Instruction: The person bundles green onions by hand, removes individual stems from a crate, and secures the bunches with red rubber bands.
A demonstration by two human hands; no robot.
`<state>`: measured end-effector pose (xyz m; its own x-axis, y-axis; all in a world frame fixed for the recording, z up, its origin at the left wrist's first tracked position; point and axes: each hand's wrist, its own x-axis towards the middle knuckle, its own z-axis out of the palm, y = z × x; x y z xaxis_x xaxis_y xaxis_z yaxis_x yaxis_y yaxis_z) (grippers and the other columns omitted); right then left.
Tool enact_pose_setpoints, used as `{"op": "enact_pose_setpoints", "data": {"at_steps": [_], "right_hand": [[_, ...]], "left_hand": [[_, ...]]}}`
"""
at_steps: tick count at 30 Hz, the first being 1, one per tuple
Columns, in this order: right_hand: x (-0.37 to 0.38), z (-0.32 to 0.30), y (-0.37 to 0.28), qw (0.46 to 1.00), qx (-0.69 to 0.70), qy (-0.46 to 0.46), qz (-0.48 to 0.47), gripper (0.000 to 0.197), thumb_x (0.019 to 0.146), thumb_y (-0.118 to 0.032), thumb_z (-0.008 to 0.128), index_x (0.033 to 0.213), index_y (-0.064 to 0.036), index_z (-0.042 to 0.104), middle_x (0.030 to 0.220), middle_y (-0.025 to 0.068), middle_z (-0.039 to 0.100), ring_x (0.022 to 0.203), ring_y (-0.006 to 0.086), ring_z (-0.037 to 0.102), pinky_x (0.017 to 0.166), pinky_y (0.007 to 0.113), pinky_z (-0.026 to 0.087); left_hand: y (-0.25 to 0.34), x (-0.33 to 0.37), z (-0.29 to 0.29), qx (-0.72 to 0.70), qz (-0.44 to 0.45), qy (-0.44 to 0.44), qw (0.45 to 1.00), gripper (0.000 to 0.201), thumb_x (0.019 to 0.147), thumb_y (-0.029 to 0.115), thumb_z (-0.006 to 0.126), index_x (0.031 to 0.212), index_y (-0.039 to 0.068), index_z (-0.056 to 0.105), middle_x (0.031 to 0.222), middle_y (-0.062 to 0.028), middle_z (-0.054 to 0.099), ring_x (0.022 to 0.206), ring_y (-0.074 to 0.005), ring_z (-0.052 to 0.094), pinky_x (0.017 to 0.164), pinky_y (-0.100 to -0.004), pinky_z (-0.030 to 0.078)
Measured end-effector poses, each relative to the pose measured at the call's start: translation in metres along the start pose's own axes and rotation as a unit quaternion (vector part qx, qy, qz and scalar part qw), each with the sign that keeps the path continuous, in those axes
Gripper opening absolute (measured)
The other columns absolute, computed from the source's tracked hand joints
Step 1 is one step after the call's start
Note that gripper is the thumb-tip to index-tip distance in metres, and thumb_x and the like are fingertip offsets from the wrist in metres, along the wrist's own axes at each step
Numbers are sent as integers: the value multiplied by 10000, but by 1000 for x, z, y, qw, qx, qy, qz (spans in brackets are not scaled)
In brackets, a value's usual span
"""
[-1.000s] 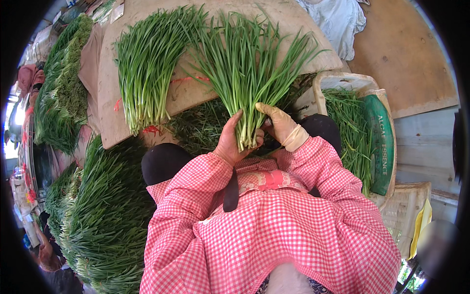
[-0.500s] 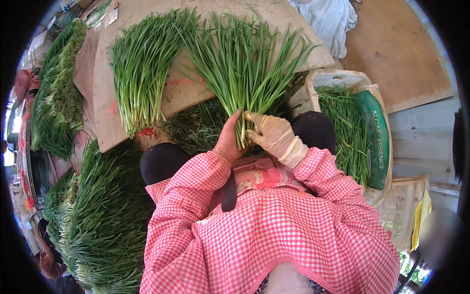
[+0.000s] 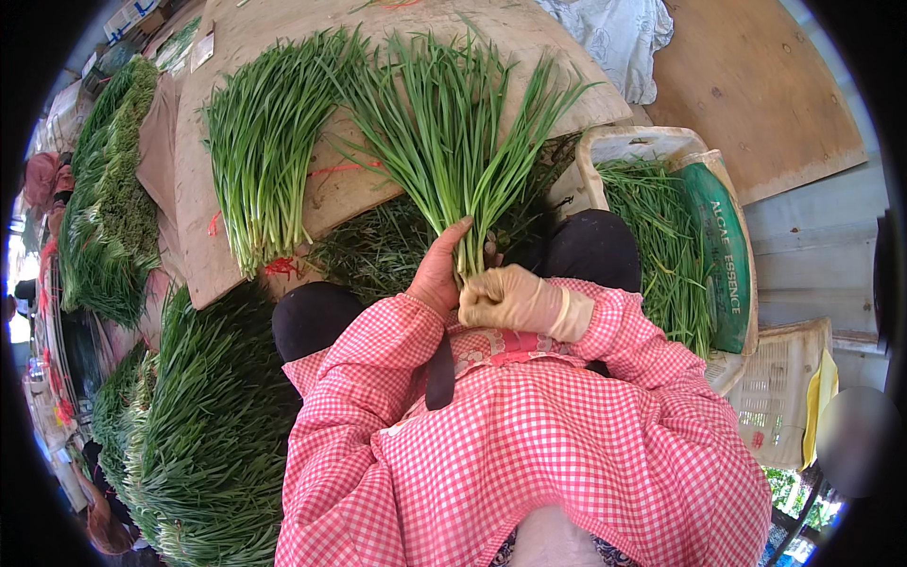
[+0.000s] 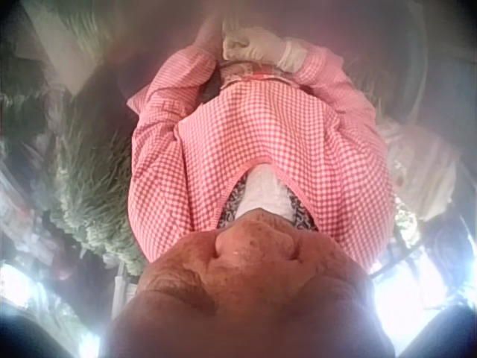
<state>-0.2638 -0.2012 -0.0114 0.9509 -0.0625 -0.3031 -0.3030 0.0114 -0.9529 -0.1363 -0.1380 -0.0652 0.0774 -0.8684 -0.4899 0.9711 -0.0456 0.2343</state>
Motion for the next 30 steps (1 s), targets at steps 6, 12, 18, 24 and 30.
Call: {"op": "enact_pose_setpoints", "data": {"at_steps": [6,12,18,24,30], "right_hand": [[-24,-11,-16,993,-102,-51,8,254,857,-293,581,841,-41,598,726,25,602,707,122,563,649,267,452],[-10,-21,-5,924,-276,241,-112,176,832,-209,573,925,-60,555,737,74,585,638,209,576,594,305,455],[9,-16,-1,826,-502,244,-81,165,753,-167,611,893,-89,575,721,113,591,658,304,586,569,381,463],[2,-4,13,979,-176,81,-57,106,794,-139,585,748,-52,544,631,60,564,564,149,533,524,299,430],[-15,-38,7,966,-248,-59,38,306,812,-165,576,1046,23,520,825,84,604,779,148,573,711,274,460]], "left_hand": [[4,-6,7,-19,1,-47,999,376,883,360,458,1069,41,528,912,-112,604,759,-217,600,774,-377,499],[3,-3,2,0,11,-47,999,423,877,395,451,1111,50,527,1009,-131,612,881,-245,610,762,-400,507],[-2,-1,4,46,4,-25,999,407,872,373,472,1105,44,530,1021,-119,614,887,-245,611,763,-398,509],[1,5,-10,43,30,-24,998,228,822,126,587,1019,29,527,844,-81,596,712,-165,581,669,-328,523],[15,-9,13,269,194,-11,943,207,815,118,610,992,48,528,839,-53,568,652,-112,526,578,-272,467]]}}
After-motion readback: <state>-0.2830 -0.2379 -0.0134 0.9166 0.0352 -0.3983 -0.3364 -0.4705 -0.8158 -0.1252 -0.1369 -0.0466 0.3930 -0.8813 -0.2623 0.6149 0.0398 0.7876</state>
